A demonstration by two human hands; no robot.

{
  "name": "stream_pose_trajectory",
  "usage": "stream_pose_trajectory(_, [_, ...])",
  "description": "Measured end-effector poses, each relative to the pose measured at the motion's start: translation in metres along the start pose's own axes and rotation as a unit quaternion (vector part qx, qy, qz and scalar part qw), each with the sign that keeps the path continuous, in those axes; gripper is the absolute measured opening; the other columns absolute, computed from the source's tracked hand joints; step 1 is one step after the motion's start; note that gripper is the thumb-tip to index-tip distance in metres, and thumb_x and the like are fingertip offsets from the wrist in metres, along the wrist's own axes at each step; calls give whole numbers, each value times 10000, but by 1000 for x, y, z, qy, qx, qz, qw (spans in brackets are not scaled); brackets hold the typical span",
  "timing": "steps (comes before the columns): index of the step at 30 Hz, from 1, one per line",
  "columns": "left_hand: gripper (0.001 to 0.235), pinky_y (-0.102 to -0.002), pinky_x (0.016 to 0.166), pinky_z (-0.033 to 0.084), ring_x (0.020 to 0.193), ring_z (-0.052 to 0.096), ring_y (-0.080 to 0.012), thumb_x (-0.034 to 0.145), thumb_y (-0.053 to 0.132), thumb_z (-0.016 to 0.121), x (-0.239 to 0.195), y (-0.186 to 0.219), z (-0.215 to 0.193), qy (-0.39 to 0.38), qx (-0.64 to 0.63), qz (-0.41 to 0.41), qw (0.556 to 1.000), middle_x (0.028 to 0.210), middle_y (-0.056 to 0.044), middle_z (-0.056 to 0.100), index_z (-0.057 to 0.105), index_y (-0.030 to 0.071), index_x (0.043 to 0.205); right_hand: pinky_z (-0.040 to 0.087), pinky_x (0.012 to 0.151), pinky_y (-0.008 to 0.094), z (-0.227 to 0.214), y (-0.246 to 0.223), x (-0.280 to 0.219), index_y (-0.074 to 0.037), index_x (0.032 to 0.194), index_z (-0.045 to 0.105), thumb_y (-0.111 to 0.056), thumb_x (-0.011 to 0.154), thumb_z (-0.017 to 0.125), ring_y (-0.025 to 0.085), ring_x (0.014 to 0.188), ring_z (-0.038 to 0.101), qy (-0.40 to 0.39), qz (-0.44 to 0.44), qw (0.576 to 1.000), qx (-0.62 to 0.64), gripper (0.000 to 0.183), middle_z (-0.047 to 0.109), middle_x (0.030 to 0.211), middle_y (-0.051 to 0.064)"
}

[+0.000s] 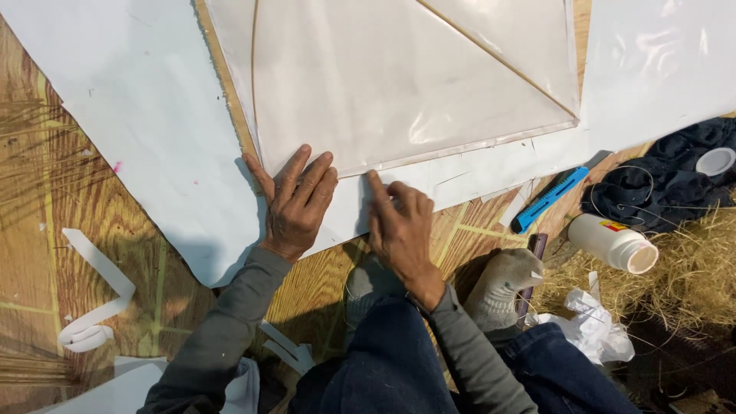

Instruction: The person assembles a kite frame by attaching thin wooden sticks to a white sheet using adhesive tape. They smooth the tape along the sticks and edges to secure the structure.

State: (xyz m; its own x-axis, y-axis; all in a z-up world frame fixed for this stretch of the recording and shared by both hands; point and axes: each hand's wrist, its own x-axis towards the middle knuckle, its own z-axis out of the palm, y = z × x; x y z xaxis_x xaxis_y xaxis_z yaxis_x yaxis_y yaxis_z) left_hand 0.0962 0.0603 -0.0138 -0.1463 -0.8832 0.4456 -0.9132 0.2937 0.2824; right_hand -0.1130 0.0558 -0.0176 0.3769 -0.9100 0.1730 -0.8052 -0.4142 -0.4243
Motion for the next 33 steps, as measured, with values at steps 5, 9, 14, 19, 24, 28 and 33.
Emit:
stream_pose_trajectory(5, [122,-914,1118,147,1336,639,-350,990,128,810,-2,-1,4,9,9,6,1000,1307,-71,772,781,119,1108,410,833,410,-38,58,12,-141,1494,605,-163,1010,557,295,903,495,47,47,996,-52,486,557,1056,144])
stream_pose_trajectory(9, [128,-914,1119,127,1337,638,-357,983,123,821,-3,-2,7,9,2,9,1000,1295,-73,778,783,119,1105,374,842,410,-66,80,23,-135,1559,530,-140,1054,559,269,921,437,83,92,989,-85,506,495,1138,109])
stream_pose_trajectory(14, [117,-908,1119,143,1332,641,-356,992,125,811,-2,-2,6,10,1,7,1000,1300,-72,776,778,117,1104,357,869,408,-34,69,9,-150,1545,549,-168,1075,475,264,938,444,66,96,993,-34,476,517,1069,121])
stream_pose_trajectory(19, [112,-912,1110,127,1319,649,-359,991,124,813,-1,-2,6,17,-8,10,1000,1276,-84,784,781,119,1099,369,887,384,-46,43,14,-179,1523,566,-279,1109,436,230,948,459,40,89,995,-2,446,516,1072,85])
stream_pose_trajectory(24, [120,-908,1117,137,1326,642,-358,994,117,813,0,-2,6,17,-11,10,1000,1284,-82,783,781,114,1110,376,872,395,-39,67,14,-123,1571,492,-308,1143,362,253,942,464,81,94,992,-35,484,527,1062,120])
stream_pose_trajectory(28, [117,-898,1131,140,1318,651,-347,987,121,817,2,-2,7,17,-8,5,1000,1271,-69,787,781,118,1099,410,883,388,-28,31,9,-136,1513,560,-336,1108,410,255,952,499,32,70,997,-18,475,553,1076,122])
stream_pose_trajectory(33, [122,-895,1138,121,1318,648,-345,983,132,820,0,-2,7,21,-7,6,1000,1262,-74,788,782,120,1098,399,851,377,-18,35,1,-191,1560,519,-302,1101,446,241,923,472,57,57,997,-5,478,524,1140,110])
